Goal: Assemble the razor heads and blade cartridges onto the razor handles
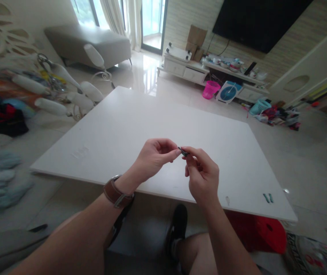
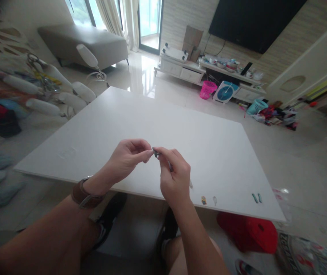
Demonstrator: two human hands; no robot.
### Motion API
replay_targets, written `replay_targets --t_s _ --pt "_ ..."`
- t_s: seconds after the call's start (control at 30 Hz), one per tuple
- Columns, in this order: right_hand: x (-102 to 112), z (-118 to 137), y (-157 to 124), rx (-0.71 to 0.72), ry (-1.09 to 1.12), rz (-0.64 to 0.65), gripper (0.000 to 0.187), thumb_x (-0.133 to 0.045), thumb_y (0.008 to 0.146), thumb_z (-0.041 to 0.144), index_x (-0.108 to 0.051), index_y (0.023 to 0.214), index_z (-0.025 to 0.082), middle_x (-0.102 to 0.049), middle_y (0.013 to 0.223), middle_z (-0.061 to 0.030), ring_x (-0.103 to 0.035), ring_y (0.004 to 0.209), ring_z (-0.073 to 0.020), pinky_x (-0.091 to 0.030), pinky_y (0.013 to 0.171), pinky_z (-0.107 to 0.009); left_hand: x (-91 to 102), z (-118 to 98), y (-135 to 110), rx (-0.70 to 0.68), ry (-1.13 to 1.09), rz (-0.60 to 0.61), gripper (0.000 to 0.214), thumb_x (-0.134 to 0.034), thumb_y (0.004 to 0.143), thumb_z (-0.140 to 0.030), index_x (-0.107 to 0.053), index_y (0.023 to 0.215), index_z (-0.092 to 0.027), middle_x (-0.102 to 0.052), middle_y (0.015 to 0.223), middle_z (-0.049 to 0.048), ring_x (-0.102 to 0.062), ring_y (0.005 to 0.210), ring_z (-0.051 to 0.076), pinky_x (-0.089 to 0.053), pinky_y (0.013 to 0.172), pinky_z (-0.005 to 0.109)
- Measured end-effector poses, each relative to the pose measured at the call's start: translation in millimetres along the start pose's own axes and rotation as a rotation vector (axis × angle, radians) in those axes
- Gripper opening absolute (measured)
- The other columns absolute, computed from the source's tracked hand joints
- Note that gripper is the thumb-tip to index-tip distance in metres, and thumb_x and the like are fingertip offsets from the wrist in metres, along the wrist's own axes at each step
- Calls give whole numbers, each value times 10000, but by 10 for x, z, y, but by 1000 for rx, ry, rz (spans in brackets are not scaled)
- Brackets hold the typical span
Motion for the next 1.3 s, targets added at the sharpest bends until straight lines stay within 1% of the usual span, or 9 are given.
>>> replay_targets --t_s 0.23,0.37,0.53,0.73,0.93,1.03,1.13,1.3 --pt "-2 5 1 16 -38 9 246 -536 996 207 -717 1133 302 -640 904 -27 -590 723 -139 -409 522 -256 -2 10 -6 22 15 5 203 -767 736 -299 -654 674 -143 -615 619 -14 -516 574 82 -442 568 220" --pt "6 58 7 67 -106 30 254 -532 993 180 -716 1133 285 -616 878 -21 -555 676 -125 -411 553 -265 7 25 -6 46 47 4 190 -761 728 -291 -657 678 -141 -613 624 -13 -522 578 85 -450 570 223" --pt "-5 127 15 125 -200 47 275 -521 985 131 -713 1128 266 -613 877 -17 -530 664 -118 -411 590 -271 26 43 -5 68 76 -8 187 -761 719 -293 -664 685 -137 -614 629 -11 -529 578 88 -451 563 225" --pt "-14 120 17 118 -207 19 262 -521 985 134 -710 1117 257 -609 858 -13 -517 645 -119 -398 578 -274 37 39 -2 52 77 -28 177 -749 731 -281 -660 678 -137 -617 627 -10 -532 580 84 -446 554 216" --pt "-7 120 10 117 -220 -19 242 -531 983 144 -714 1102 249 -619 857 -16 -549 668 -127 -427 602 -279 31 19 14 34 91 -31 163 -747 734 -267 -665 679 -136 -615 615 -10 -527 565 82 -430 527 208" --pt "9 136 3 117 -228 -48 234 -531 986 156 -711 1109 241 -622 859 -20 -538 644 -123 -427 587 -278 25 3 10 32 77 -29 166 -744 741 -271 -666 677 -138 -614 620 -12 -526 569 79 -443 541 209" --pt "3 134 -2 115 -227 -45 230 -528 989 171 -712 1108 240 -623 854 -24 -546 646 -126 -441 589 -280 28 0 7 24 75 -31 168 -745 741 -273 -665 679 -139 -616 621 -12 -528 567 80 -443 540 209" --pt "2 43 -15 58 -195 -45 217 -533 995 202 -707 1115 249 -641 887 -30 -588 700 -136 -467 596 -278 40 13 15 16 87 -38 155 -756 729 -260 -671 691 -136 -624 628 -9 -528 569 79 -427 528 204"
Point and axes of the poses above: each hand's wrist, its own y-axis towards the middle knuckle, its own x-axis out of the back of the hand, z = x × y, the point moved 9 cm from there along y, towards the middle knuckle
